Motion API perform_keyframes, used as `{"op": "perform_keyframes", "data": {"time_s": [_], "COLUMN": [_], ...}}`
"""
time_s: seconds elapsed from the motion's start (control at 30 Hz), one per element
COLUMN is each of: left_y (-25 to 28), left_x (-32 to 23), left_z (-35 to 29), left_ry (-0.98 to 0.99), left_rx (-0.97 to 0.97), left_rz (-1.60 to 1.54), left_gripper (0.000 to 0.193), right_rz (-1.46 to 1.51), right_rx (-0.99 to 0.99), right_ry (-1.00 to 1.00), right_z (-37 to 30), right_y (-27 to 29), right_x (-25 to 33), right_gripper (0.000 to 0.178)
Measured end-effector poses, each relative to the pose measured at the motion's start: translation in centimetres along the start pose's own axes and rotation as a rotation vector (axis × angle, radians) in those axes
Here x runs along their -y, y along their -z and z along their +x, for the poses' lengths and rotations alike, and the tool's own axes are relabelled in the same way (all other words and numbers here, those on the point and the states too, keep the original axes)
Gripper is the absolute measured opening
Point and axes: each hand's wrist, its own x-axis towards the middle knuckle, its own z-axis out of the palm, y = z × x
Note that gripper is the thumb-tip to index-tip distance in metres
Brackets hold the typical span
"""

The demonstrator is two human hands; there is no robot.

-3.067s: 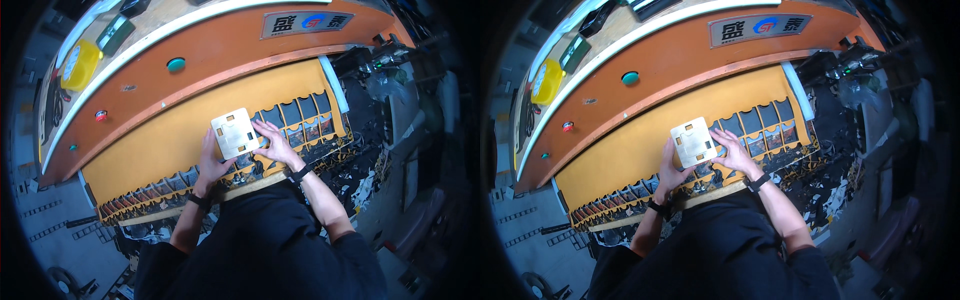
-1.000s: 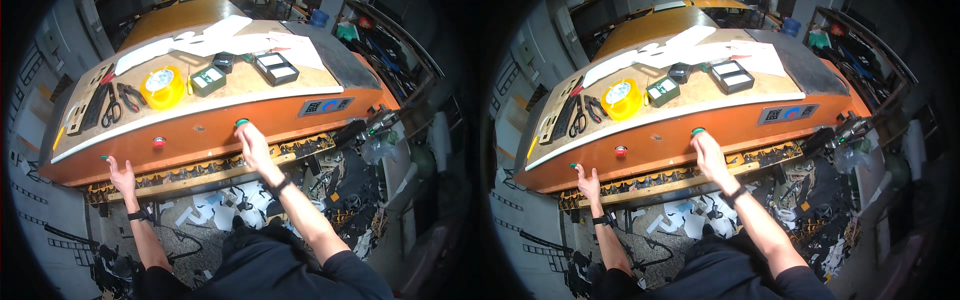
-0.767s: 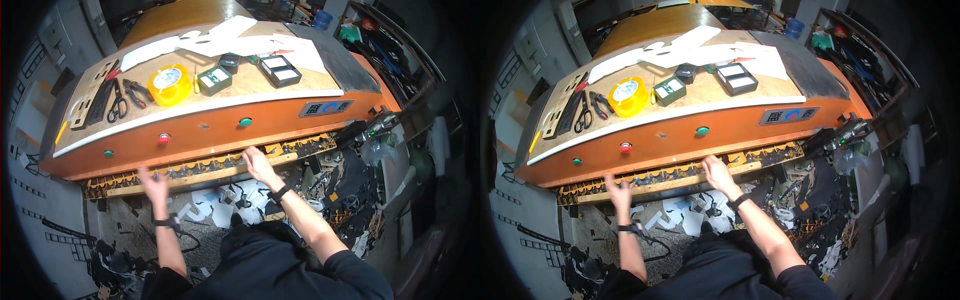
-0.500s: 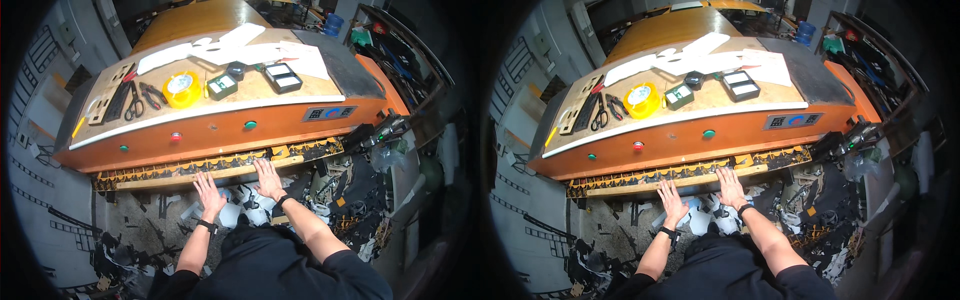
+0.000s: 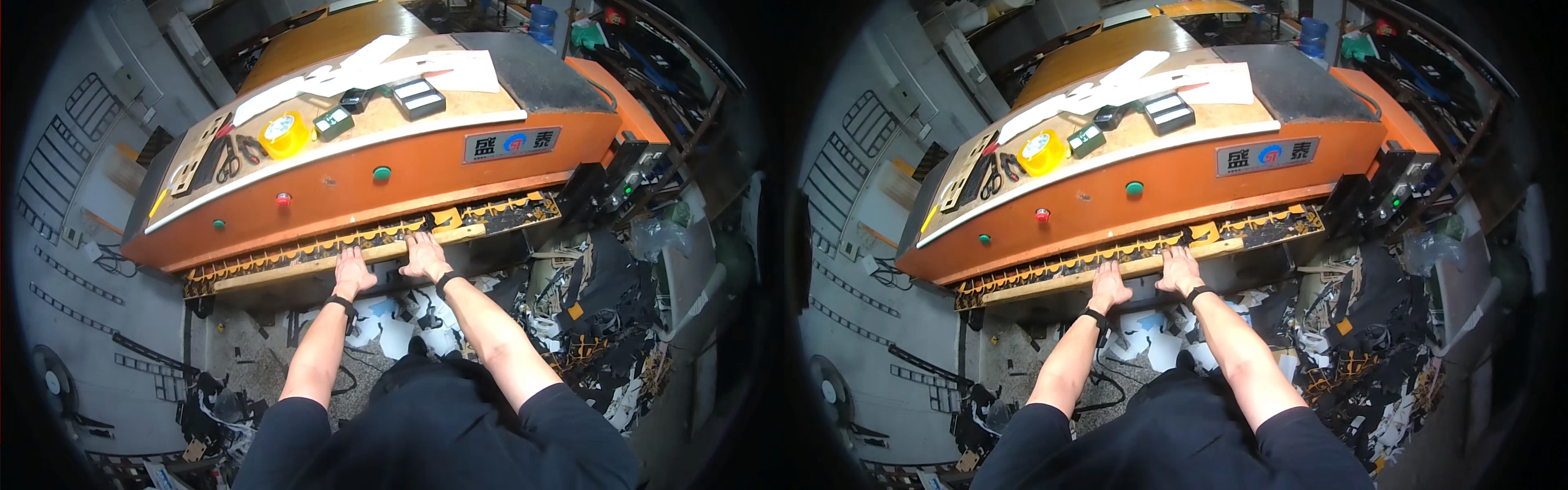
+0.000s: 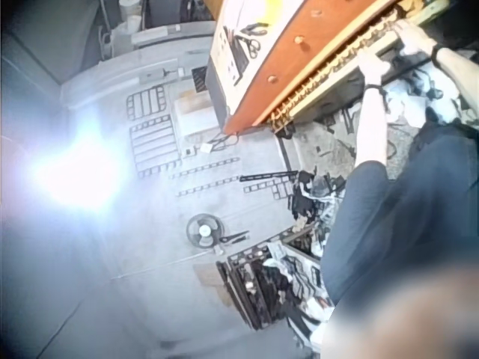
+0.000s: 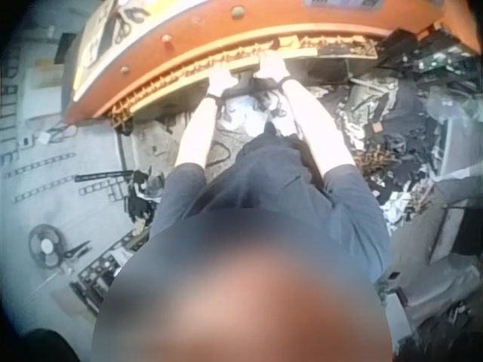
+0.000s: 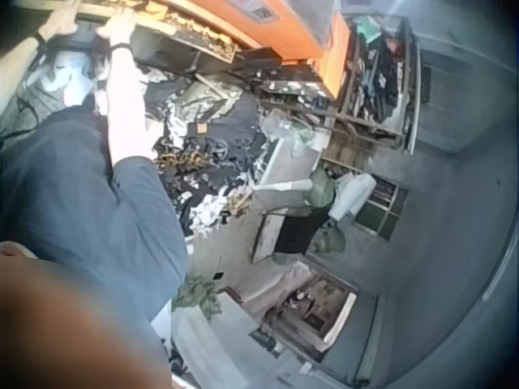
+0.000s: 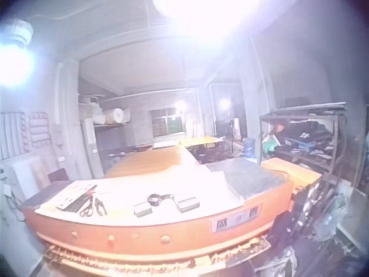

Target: Operating a large leather cutting machine to punch shapes out of a leather hide.

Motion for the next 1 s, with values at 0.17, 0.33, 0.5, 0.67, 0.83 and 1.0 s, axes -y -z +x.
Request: {"op": "perform_keyframes", "data": {"time_s": [0.17, 0.33, 0.5, 0.67, 0.83, 1.0], "left_y": [-2.2, -4.8, -4.4, -1.3, -1.9, -4.8], "left_x": [-0.2, -0.5, 2.8, 1.3, 0.4, 1.9], "left_z": [-1.9, -3.9, -3.0, 1.0, 6.7, 7.8], "left_ry": [0.023, -0.089, 0.114, -0.36, -0.465, -0.379], "left_rx": [-0.01, -0.181, -0.227, -0.561, -0.403, -0.169], "left_rz": [0.07, 0.049, -0.378, -0.417, -0.29, -0.247], "left_gripper": [0.112, 0.094, 0.052, 0.009, 0.036, 0.059], "right_rz": [0.007, 0.049, 0.288, 0.58, 0.354, 0.232], "right_rx": [0.021, -0.149, 0.001, -0.191, -0.418, -0.188], "right_ry": [0.023, 0.118, 0.113, -0.158, -0.282, -0.374], "right_z": [-1.6, -4.7, -5.6, -2.7, 0.9, 2.1], "right_y": [-2.1, -5.3, -3.9, -1.5, -0.3, -0.7], "right_x": [-0.3, -2.3, -1.3, -5.0, -8.0, -7.3], "right_gripper": [0.104, 0.102, 0.084, 0.04, 0.033, 0.029]}}
